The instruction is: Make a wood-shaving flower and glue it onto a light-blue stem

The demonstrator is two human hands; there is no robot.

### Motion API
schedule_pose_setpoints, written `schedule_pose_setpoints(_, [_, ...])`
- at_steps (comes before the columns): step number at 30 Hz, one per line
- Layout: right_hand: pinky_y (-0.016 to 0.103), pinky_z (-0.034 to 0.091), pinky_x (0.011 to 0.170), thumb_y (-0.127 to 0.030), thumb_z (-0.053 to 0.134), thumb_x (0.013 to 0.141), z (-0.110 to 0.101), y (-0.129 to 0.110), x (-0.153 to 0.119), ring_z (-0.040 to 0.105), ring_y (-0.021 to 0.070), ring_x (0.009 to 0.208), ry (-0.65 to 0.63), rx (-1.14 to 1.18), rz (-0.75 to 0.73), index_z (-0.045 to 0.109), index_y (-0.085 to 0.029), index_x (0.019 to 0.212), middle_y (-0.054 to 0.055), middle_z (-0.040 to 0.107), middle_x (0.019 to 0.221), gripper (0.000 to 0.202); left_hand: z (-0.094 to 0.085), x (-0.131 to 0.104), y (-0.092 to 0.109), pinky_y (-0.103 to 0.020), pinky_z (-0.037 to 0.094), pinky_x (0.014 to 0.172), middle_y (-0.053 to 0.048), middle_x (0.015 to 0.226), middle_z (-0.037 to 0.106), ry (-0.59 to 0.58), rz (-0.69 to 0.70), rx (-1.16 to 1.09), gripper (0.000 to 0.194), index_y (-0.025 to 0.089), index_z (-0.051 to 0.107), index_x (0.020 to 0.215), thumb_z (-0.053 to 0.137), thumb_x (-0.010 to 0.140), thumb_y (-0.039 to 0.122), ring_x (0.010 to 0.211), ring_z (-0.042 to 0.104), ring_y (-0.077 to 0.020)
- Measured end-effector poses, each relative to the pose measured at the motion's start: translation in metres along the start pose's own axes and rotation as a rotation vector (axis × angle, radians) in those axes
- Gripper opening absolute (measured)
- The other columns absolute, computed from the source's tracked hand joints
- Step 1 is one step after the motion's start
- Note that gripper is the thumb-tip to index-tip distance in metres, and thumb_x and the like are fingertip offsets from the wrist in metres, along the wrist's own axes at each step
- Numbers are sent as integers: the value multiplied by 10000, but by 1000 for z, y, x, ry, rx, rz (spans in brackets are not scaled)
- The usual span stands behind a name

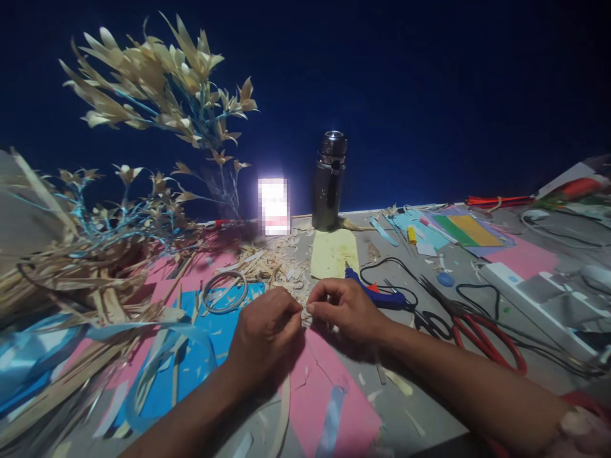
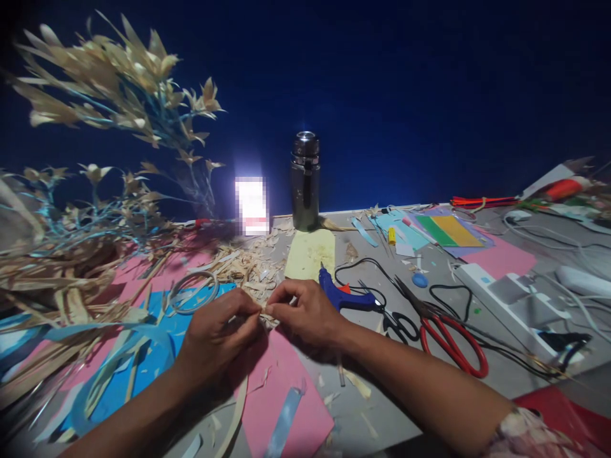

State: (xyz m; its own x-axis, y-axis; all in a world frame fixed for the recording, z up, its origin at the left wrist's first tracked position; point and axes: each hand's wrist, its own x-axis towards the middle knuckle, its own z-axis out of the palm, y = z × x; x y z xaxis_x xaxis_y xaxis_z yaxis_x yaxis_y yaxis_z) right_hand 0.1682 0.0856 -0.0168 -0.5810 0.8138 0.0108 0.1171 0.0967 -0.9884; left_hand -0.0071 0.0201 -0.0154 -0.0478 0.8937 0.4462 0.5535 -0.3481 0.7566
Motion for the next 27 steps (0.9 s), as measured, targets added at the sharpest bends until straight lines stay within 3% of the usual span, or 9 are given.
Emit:
schedule_pose_setpoints(5, [255, 430, 525, -332, 782, 680, 4, 2, 1, 513, 108, 514, -63, 375, 232, 649, -166, 709, -18, 602, 613, 215, 0, -1, -6, -321, 367, 635, -43, 633, 648, -47, 97, 39, 172, 238, 665, 627, 680, 777, 155, 616, 554, -194])
schedule_pose_setpoints(7, [259, 433, 529, -351, 774, 686, 5, 3, 1, 495, 101, 503, -76, 428, 261, 632, -170, 708, -18, 604, 620, 232, -2, -2, -6, -325, 374, 655, -48, 657, 648, -75, 122, 53, 159, 237, 672, 644, 688, 783, 163, 640, 561, -198])
schedule_pose_setpoints(9, [256, 420, 535, -334, 731, 737, 4, 3, 1, 499, 108, 519, -48, 309, 182, 623, -176, 711, -23, 587, 618, 194, -4, -1, -4, -319, 400, 677, -41, 725, 653, -67, 59, 0, 85, 236, 693, 751, 682, 805, 170, 679, 577, -198])
schedule_pose_setpoints(12, [251, 389, 569, -238, 645, 817, 1, 3, 1, 526, 125, 592, 51, -97, -87, 643, -178, 733, -15, 592, 645, 103, -7, 1, 0, -308, 445, 711, -43, 872, 658, -38, -94, -151, 93, 236, 699, 935, 648, 861, 214, 774, 609, -205])
schedule_pose_setpoints(14, [255, 377, 598, -178, 615, 839, 0, 6, 1, 528, 127, 619, 93, -319, -254, 653, -180, 754, -8, 618, 679, 93, -8, 3, 1, -307, 449, 732, -47, 885, 663, -45, -128, -178, 76, 230, 714, 902, 643, 872, 236, 815, 614, -214])
schedule_pose_setpoints(17, [267, 371, 621, -139, 610, 850, 1, 11, 0, 522, 134, 629, 113, -476, -402, 648, -183, 771, -2, 631, 700, 98, -7, 5, 2, -300, 430, 705, -37, 773, 666, -92, -140, -132, 107, 221, 714, 745, 673, 843, 216, 759, 601, -207])
schedule_pose_setpoints(20, [275, 380, 635, -135, 616, 851, 2, 14, 0, 531, 142, 640, 113, -505, -424, 654, -187, 788, 1, 637, 708, 90, -4, 5, 3, -293, 418, 654, -27, 709, 655, -112, -202, -131, 145, 220, 694, 673, 686, 816, 199, 688, 586, -195])
schedule_pose_setpoints(27, [263, 430, 602, -225, 633, 849, -3, 7, 5, 571, 142, 631, 238, -253, -203, 686, -188, 891, 10, 688, 761, 77, -3, 4, -3, -282, 426, 563, -30, 668, 644, -119, -485, -386, 152, 208, 635, 727, 675, 837, 306, 598, 577, -177])
